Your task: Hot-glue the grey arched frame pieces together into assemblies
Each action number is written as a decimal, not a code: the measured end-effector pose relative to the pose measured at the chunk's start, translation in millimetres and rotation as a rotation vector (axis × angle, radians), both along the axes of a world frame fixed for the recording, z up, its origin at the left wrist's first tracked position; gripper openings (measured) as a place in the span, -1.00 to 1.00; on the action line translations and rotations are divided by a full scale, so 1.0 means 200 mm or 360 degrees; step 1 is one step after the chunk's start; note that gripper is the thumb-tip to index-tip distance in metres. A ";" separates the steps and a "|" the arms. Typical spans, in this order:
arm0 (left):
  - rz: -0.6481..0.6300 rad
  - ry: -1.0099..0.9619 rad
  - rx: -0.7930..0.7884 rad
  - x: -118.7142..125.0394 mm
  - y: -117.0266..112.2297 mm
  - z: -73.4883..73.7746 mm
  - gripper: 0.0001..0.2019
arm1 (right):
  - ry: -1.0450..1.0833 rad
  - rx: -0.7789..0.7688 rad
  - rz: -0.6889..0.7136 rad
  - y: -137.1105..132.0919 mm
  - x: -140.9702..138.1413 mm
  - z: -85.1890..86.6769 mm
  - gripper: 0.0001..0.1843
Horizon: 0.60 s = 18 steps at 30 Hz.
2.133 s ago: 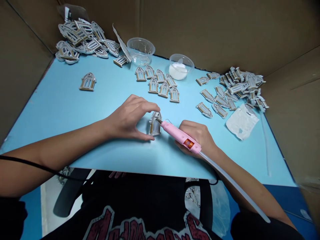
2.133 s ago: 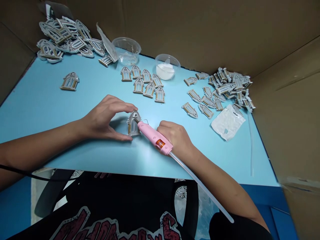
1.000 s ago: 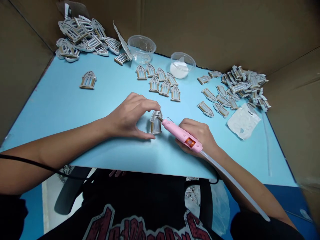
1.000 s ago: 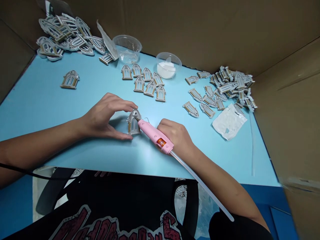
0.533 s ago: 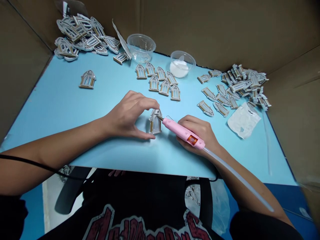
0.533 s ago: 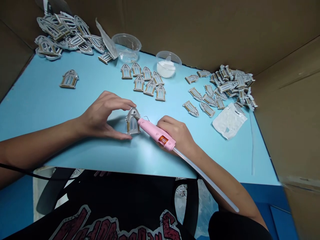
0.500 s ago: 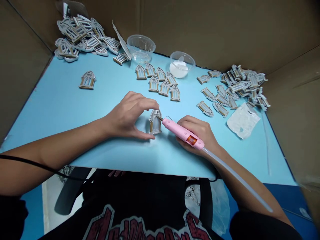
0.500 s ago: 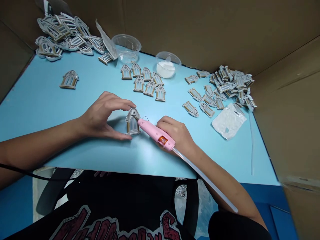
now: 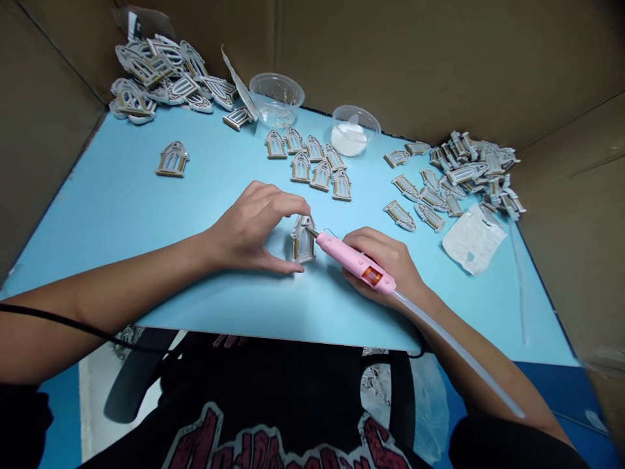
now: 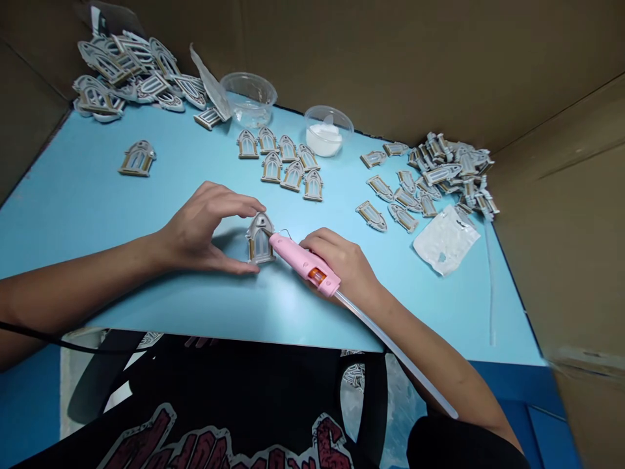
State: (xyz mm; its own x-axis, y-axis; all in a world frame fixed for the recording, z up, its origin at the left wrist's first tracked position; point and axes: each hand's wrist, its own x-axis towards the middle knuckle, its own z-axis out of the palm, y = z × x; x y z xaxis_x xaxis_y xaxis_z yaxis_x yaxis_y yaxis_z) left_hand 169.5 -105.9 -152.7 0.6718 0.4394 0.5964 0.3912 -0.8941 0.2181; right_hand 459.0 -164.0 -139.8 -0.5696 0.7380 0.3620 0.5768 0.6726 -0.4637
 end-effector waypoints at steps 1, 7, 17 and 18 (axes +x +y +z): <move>0.0021 0.0017 -0.0019 0.00 0.00 0.00 -0.26 | 0.0000 0.0004 -0.0007 0.00 0.00 0.00 -0.85; -0.0039 -0.0089 0.0181 0.01 0.01 0.00 -0.24 | -0.0018 0.0009 -0.0009 0.00 0.00 0.00 -0.82; 0.0154 0.0132 0.0308 0.02 -0.03 0.02 -0.39 | -0.0226 0.0027 -0.0077 -0.05 -0.03 0.02 -0.78; 0.0154 0.0144 0.0279 0.02 -0.03 0.02 -0.40 | -0.0244 0.0049 -0.0091 -0.06 -0.04 0.02 -0.78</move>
